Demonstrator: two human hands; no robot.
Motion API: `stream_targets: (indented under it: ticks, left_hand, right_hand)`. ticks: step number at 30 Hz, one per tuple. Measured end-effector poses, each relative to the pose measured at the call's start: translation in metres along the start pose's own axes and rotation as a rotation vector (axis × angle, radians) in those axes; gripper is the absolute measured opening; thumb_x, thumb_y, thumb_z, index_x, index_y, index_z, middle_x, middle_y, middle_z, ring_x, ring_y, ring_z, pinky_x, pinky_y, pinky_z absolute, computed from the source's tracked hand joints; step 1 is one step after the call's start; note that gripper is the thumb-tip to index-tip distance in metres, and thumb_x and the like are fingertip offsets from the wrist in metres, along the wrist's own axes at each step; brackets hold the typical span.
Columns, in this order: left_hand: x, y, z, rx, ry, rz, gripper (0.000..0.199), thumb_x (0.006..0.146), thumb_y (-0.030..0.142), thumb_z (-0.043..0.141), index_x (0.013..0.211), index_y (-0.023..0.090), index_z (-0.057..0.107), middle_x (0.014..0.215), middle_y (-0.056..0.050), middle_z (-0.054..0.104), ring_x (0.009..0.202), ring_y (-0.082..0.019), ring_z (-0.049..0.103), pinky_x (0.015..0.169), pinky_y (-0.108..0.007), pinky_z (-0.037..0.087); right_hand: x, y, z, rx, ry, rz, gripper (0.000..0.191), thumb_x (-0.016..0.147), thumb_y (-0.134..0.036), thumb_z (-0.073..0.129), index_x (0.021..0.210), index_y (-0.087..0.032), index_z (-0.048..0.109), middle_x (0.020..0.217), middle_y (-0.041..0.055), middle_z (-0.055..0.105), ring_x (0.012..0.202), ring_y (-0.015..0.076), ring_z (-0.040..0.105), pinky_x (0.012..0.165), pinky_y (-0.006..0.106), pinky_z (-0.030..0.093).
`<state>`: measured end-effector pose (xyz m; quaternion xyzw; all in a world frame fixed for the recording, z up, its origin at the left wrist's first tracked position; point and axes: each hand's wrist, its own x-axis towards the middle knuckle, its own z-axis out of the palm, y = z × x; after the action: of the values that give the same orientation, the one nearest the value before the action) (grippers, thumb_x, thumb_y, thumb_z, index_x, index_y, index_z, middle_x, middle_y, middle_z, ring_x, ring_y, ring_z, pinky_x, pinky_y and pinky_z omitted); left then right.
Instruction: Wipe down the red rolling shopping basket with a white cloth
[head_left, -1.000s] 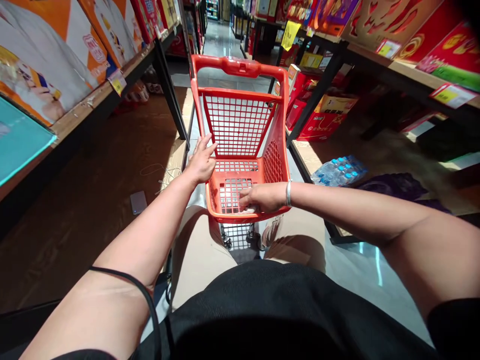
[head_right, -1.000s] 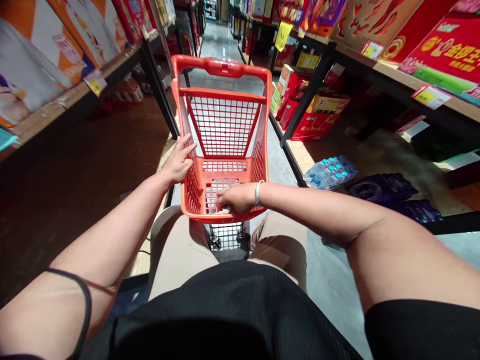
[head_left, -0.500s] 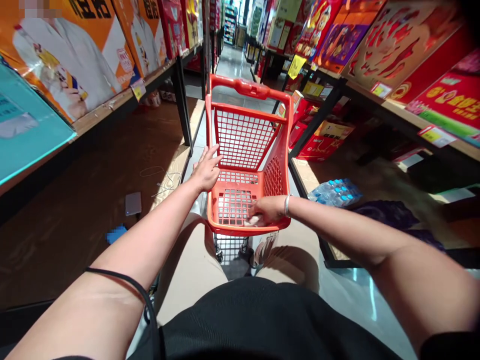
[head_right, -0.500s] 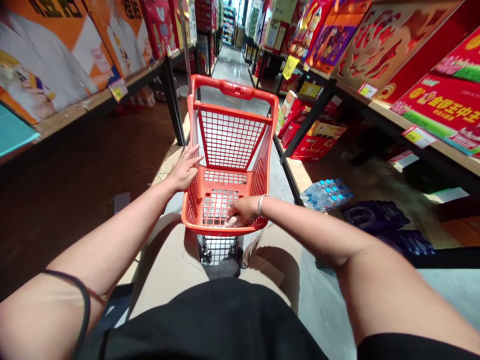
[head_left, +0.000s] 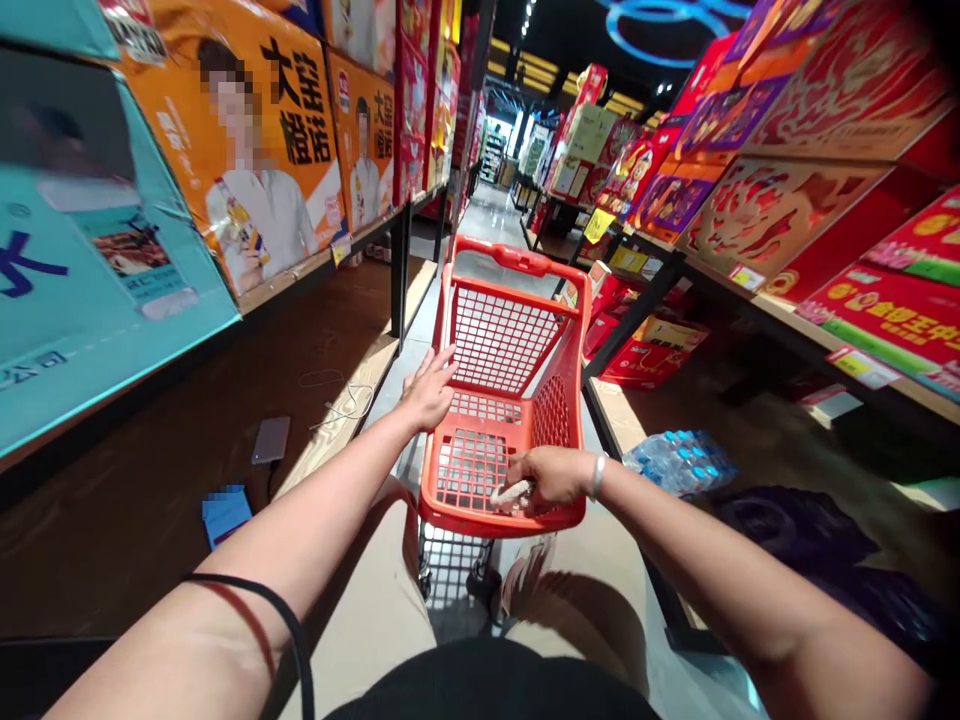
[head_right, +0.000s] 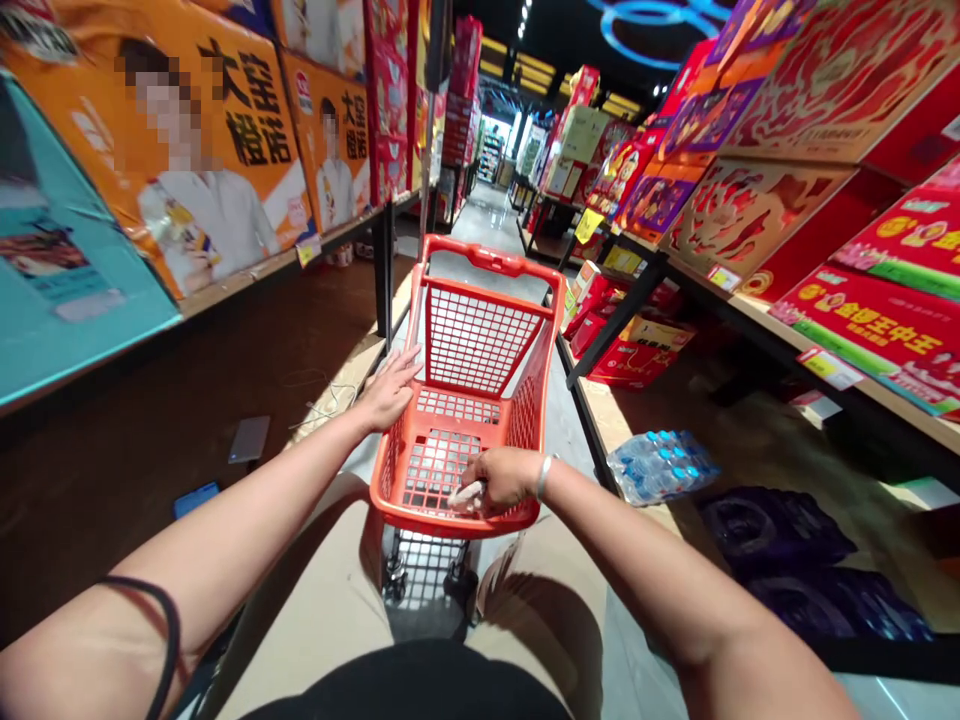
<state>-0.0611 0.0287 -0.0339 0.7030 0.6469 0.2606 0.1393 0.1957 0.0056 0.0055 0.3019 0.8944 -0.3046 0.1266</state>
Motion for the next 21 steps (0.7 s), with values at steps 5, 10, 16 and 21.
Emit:
stream_targets:
  ticks: [5,10,16,21]
  left_hand:
    - [0.004,0.002,0.003,-0.009,0.034,-0.066,0.071,0.086,0.02,0.037,0.156,0.029,0.044,0.169,0.006,0.025,0.159,-0.03,0.016,0.123,-0.061,0.028]
    - [0.004,0.011,0.004,0.063,0.02,-0.114,0.069,0.086,0.021,0.039,0.153,0.032,0.047,0.17,0.008,0.022,0.16,-0.03,0.011,0.125,-0.064,0.021]
    - [-0.009,0.033,0.013,0.113,-0.02,0.039,0.062,0.098,0.058,0.037,0.148,0.026,0.053,0.171,-0.002,0.022,0.16,-0.032,0.003,0.124,-0.069,0.003]
    - [-0.019,0.065,0.03,0.076,-0.062,0.218,0.066,0.098,0.064,0.039,0.154,0.031,0.045,0.167,-0.005,0.032,0.16,-0.033,0.007,0.124,-0.071,-0.001]
  right_hand:
    - [-0.027,-0.041,0.042,-0.116,0.427,-0.117,0.044,0.083,-0.031,0.073,0.127,-0.026,0.066,0.116,0.0074,0.063,0.101,0.0213,0.058,0.088,0.033,0.049]
    - [-0.022,-0.035,0.084,-0.24,0.597,-0.082,0.034,0.096,-0.022,0.057,0.127,-0.033,0.065,0.124,0.0063,0.061,0.106,0.0223,0.052,0.09,0.036,0.045]
    - [-0.063,0.015,0.052,-0.257,0.511,-0.142,0.027,0.102,-0.027,0.05,0.115,-0.031,0.073,0.117,0.0062,0.066,0.106,0.0204,0.055,0.09,0.036,0.046]
    - [-0.111,0.085,0.014,-0.264,0.505,-0.036,0.025,0.098,-0.04,0.054,0.1,-0.035,0.079,0.11,0.0083,0.069,0.101,0.0239,0.059,0.091,0.044,0.05]
